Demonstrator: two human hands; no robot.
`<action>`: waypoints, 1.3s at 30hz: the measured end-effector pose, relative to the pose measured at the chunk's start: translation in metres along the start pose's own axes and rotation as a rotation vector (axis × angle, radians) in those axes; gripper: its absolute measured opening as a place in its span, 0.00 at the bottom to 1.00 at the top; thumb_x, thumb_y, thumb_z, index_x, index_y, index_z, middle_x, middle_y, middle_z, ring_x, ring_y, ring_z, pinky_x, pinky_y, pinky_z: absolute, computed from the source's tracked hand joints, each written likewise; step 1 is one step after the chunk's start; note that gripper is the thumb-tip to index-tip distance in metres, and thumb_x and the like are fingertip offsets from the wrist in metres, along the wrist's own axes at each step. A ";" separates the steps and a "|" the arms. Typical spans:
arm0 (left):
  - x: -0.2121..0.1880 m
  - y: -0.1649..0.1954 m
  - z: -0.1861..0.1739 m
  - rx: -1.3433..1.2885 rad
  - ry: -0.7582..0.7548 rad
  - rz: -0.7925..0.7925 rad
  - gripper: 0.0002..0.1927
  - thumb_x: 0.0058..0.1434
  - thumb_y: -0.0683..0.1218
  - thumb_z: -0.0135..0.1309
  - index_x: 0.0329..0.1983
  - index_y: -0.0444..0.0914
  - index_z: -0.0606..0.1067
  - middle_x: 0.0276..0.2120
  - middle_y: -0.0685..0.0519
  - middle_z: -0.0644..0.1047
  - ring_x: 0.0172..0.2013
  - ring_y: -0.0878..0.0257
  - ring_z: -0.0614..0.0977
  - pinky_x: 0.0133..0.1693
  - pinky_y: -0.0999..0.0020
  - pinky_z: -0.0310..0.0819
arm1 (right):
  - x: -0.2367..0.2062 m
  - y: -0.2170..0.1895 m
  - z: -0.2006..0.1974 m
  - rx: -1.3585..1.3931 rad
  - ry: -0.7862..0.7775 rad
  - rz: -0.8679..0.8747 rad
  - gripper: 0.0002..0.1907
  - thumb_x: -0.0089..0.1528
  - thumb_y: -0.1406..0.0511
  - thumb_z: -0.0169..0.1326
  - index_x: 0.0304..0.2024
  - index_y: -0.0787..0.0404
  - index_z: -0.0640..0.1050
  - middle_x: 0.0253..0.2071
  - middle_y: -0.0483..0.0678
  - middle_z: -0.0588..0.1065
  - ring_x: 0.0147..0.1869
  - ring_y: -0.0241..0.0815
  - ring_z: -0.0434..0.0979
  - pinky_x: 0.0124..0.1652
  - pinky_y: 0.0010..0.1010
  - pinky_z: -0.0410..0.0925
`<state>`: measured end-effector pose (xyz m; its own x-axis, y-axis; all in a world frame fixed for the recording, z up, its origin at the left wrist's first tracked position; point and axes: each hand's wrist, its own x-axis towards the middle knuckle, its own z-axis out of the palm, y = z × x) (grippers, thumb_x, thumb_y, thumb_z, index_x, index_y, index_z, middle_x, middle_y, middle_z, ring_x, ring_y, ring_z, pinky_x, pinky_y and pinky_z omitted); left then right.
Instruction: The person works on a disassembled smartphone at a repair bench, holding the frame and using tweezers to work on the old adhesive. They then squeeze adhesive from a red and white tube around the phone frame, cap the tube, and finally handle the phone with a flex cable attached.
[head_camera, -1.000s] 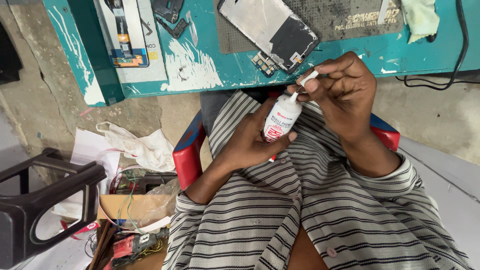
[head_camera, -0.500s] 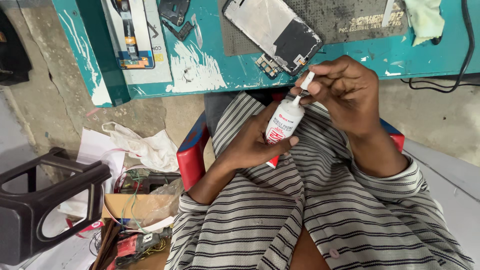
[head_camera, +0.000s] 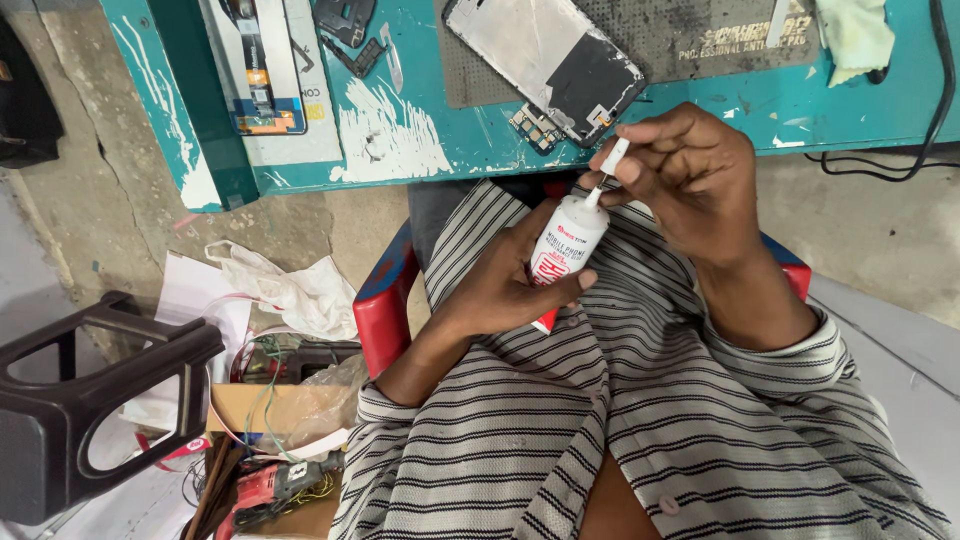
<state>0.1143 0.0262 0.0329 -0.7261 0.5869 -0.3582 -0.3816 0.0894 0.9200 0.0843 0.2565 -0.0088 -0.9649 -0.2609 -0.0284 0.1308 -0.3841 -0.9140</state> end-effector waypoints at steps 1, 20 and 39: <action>0.001 0.000 0.000 0.025 0.004 0.003 0.26 0.65 0.44 0.60 0.63 0.34 0.67 0.31 0.53 0.81 0.30 0.70 0.85 0.34 0.74 0.80 | 0.000 -0.002 0.001 -0.060 0.002 -0.022 0.11 0.72 0.78 0.52 0.56 0.67 0.72 0.49 0.58 0.79 0.54 0.47 0.83 0.48 0.33 0.81; -0.004 0.001 -0.023 0.449 -0.088 0.166 0.28 0.52 0.49 0.64 0.55 0.36 0.73 0.30 0.45 0.81 0.31 0.51 0.84 0.34 0.60 0.77 | 0.016 -0.035 -0.005 -0.720 -0.469 -0.308 0.13 0.57 0.64 0.66 0.40 0.60 0.76 0.39 0.46 0.76 0.51 0.44 0.77 0.46 0.37 0.71; -0.010 0.034 -0.041 1.087 0.051 0.043 0.37 0.52 0.49 0.66 0.66 0.40 0.69 0.31 0.44 0.82 0.25 0.48 0.82 0.26 0.53 0.74 | -0.016 0.035 -0.005 -0.405 -0.257 0.362 0.21 0.74 0.58 0.46 0.27 0.61 0.70 0.20 0.40 0.62 0.24 0.27 0.57 0.25 0.27 0.54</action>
<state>0.0848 -0.0091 0.0614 -0.7593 0.5748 -0.3051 0.3367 0.7482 0.5717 0.1030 0.2519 -0.0424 -0.7828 -0.5371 -0.3143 0.2952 0.1241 -0.9473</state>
